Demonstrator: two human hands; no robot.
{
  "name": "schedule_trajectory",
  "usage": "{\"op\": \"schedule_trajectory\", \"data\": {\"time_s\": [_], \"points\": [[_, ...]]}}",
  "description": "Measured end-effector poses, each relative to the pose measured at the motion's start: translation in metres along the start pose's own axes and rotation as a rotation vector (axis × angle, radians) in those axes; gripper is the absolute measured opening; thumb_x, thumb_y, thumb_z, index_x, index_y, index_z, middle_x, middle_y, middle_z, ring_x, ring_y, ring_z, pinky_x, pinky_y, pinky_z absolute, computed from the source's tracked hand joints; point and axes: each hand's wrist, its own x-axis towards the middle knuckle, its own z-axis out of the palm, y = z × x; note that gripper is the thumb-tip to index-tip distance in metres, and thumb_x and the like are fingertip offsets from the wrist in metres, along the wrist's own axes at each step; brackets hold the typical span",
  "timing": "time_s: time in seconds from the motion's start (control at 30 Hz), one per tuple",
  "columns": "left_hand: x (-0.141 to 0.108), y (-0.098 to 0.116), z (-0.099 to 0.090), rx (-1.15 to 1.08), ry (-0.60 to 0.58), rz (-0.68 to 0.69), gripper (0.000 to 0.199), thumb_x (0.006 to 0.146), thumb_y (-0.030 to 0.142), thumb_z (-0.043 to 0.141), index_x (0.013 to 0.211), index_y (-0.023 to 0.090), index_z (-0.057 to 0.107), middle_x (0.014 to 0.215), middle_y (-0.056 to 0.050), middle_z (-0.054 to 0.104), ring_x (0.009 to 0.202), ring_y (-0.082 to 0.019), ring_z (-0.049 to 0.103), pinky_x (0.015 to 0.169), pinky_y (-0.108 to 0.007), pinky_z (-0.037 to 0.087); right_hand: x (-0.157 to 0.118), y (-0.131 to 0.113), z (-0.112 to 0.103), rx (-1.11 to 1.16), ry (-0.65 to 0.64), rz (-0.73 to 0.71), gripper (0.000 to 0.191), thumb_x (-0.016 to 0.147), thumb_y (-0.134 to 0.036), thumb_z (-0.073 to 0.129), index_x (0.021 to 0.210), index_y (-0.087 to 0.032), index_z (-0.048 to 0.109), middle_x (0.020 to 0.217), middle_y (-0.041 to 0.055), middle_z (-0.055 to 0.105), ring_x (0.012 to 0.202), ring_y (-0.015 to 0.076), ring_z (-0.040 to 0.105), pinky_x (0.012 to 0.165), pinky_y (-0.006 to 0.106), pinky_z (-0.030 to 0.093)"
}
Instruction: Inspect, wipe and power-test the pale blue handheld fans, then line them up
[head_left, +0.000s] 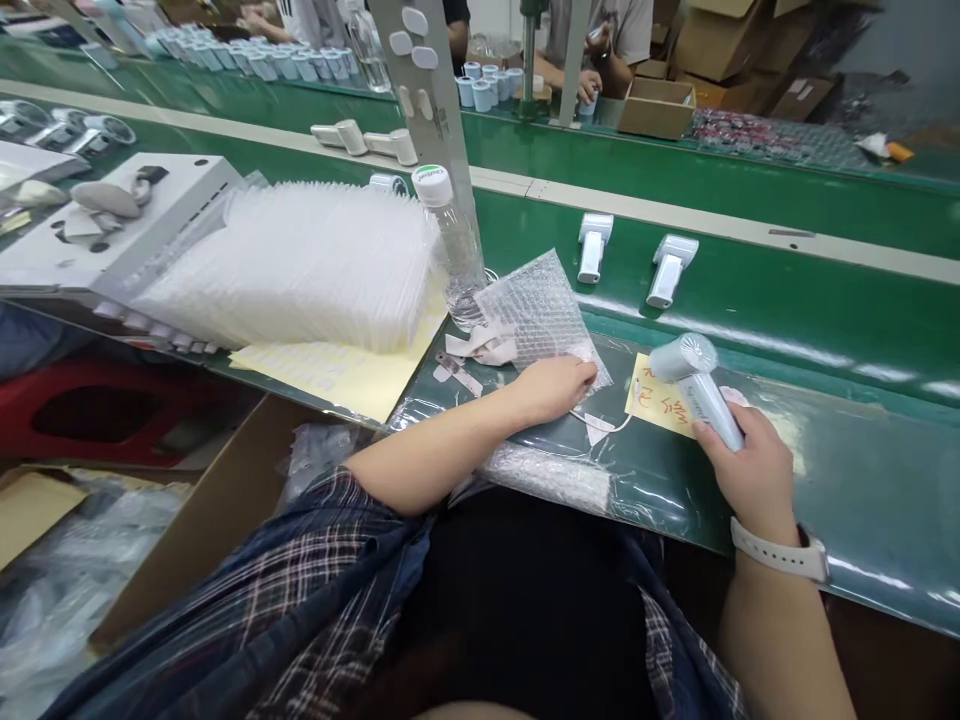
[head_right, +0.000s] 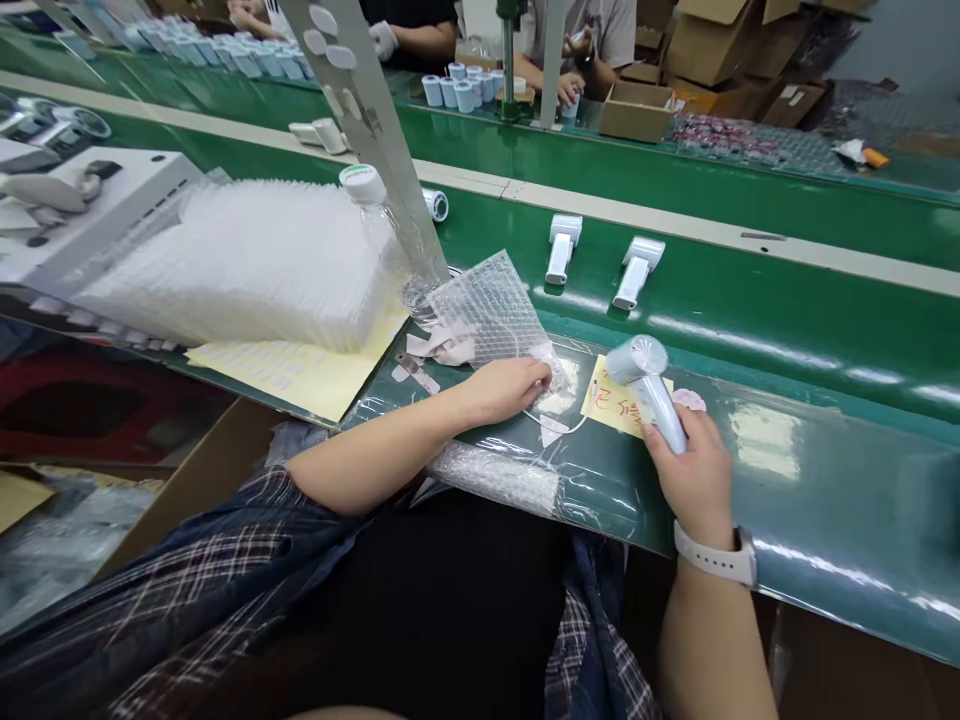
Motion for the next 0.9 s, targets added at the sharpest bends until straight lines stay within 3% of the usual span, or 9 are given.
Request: {"op": "schedule_trajectory", "data": {"time_s": [0.13,0.23,0.33,0.5,0.57,0.63,0.73,0.8,0.9], "points": [[0.005,-0.011,-0.008,-0.248,0.066,-0.052,0.012,0.097,0.014,0.058,0.104,0.019,0.067,0.095,-0.005,0.073,0.093,-0.022,0.069,0.093,-0.037,0.055,-0.023,-0.043,0.022,0.266,-0.060,-0.045,0.065,0.091,-0.069,0.063,0.131,-0.019,0.070,0.107,0.0124,0.080,0.087,0.0309,0.073,0.081,0.045,0.059],[0.011,-0.019,-0.011,-0.488,0.136,-0.138,0.021,0.102,0.014,0.050,0.119,0.020,0.059,0.082,0.001,0.063,0.067,-0.014,0.059,0.069,-0.027,0.051,-0.031,-0.068,0.040,0.221,-0.199,-0.052,0.065,0.093,-0.068,0.060,0.136,-0.020,0.070,0.118,0.0150,0.080,0.098,0.0348,0.076,0.085,0.046,0.060],[0.017,-0.027,-0.012,-0.685,0.169,-0.218,0.018,0.107,0.018,0.041,0.122,0.020,0.052,0.068,0.007,0.047,0.048,-0.010,0.040,0.051,-0.024,0.037,-0.027,-0.074,0.045,0.154,-0.271,-0.006,0.065,0.096,-0.065,0.058,0.141,-0.020,0.069,0.129,0.0177,0.078,0.110,0.0387,0.075,0.088,0.047,0.059],[0.018,-0.028,-0.019,-0.832,0.327,-0.225,0.022,0.107,0.012,0.045,0.126,0.023,0.047,0.071,0.009,0.040,0.051,-0.008,0.036,0.054,-0.023,0.033,-0.022,-0.073,0.044,0.071,-0.313,-0.066,0.056,0.099,-0.058,0.056,0.140,-0.022,0.069,0.126,0.0148,0.080,0.107,0.0370,0.076,0.082,0.043,0.058],[0.009,-0.020,-0.021,-0.724,0.416,-0.160,0.028,0.106,0.010,0.046,0.131,0.023,0.048,0.075,0.007,0.046,0.060,-0.010,0.045,0.062,-0.024,0.039,-0.026,-0.078,0.045,-0.024,-0.338,-0.162,0.049,0.102,-0.053,0.056,0.138,-0.023,0.069,0.115,0.0122,0.082,0.098,0.0349,0.077,0.076,0.039,0.055],[-0.007,-0.005,-0.020,-0.391,0.439,-0.034,0.032,0.106,0.010,0.047,0.136,0.021,0.051,0.083,0.002,0.058,0.073,-0.015,0.057,0.071,-0.029,0.045,-0.031,-0.086,0.043,-0.122,-0.320,-0.260,0.047,0.104,-0.049,0.054,0.138,-0.021,0.069,0.102,0.0118,0.081,0.087,0.0326,0.076,0.070,0.037,0.051],[-0.036,0.023,-0.016,0.257,0.317,0.262,0.039,0.106,0.013,0.047,0.145,0.016,0.053,0.099,-0.007,0.073,0.089,-0.023,0.068,0.074,-0.037,0.050,-0.035,-0.098,0.032,-0.147,-0.245,-0.376,0.044,0.105,-0.048,0.052,0.129,-0.018,0.074,0.087,0.0121,0.076,0.076,0.0290,0.071,0.067,0.035,0.046],[-0.053,0.039,-0.017,0.477,0.290,0.396,0.039,0.107,0.014,0.048,0.145,0.012,0.053,0.103,-0.010,0.076,0.093,-0.025,0.070,0.072,-0.038,0.049,-0.031,-0.103,0.019,-0.005,-0.193,-0.326,0.042,0.103,-0.054,0.057,0.113,-0.019,0.078,0.080,0.0099,0.073,0.071,0.0253,0.066,0.065,0.034,0.045],[-0.069,0.055,-0.030,0.592,0.469,0.433,0.036,0.109,0.012,0.043,0.144,0.011,0.051,0.104,-0.009,0.078,0.091,-0.022,0.072,0.073,-0.039,0.047,-0.024,-0.110,-0.002,0.435,-0.175,-0.031,0.050,0.094,-0.069,0.069,0.085,-0.020,0.070,0.063,0.0028,0.062,0.057,0.0180,0.054,0.053,0.029,0.040]]}}
